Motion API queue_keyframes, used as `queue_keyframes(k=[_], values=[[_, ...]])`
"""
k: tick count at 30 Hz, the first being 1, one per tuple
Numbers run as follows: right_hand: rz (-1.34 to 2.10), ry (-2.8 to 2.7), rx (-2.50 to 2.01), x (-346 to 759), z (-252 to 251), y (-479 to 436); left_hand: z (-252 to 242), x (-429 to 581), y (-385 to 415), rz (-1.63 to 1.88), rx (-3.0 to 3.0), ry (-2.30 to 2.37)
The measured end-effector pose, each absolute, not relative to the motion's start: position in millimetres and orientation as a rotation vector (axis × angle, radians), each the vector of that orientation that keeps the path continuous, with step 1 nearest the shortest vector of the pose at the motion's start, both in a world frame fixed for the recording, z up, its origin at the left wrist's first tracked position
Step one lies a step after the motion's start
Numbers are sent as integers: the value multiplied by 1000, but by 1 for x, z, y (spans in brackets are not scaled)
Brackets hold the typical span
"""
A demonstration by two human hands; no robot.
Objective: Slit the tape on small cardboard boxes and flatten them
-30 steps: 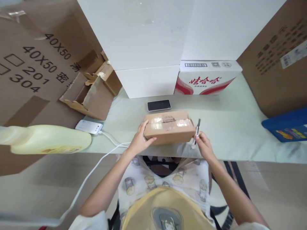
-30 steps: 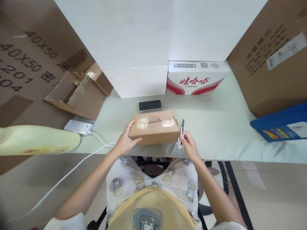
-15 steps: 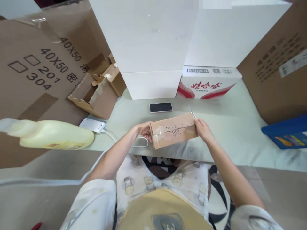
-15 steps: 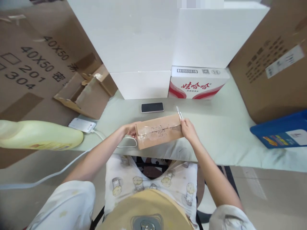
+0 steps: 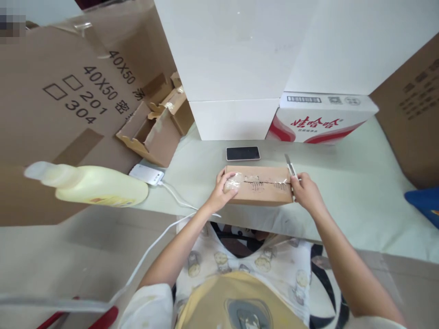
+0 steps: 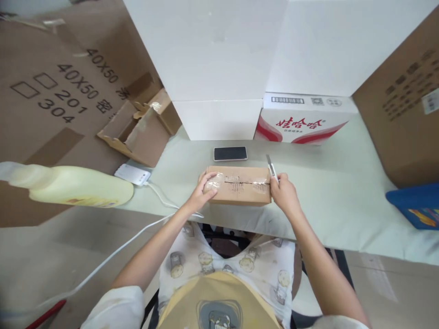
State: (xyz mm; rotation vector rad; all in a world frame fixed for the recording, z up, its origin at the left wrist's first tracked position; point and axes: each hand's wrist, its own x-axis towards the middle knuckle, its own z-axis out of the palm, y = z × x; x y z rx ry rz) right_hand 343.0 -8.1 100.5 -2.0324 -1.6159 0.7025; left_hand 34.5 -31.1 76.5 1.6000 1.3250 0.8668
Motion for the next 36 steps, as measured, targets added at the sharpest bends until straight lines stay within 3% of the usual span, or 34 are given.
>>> queue_keyframes(k=[5,11,15,27,36], values=[[682,-1519,-1877,359,130,-20,60,29,-23,875,1597,1260],[444,-2535,-1409,317,170,-12,53,24,-17,912,1630,1201],[257,-2891,-1253,278,174,-3,48,22,-15,921,1641,1181],[154,-3193,-1339,261,201,4,55,16,-12,897,1681,1134],[198,-3112,-1588,341,215,15,55,16,-9,884,1691,1151]])
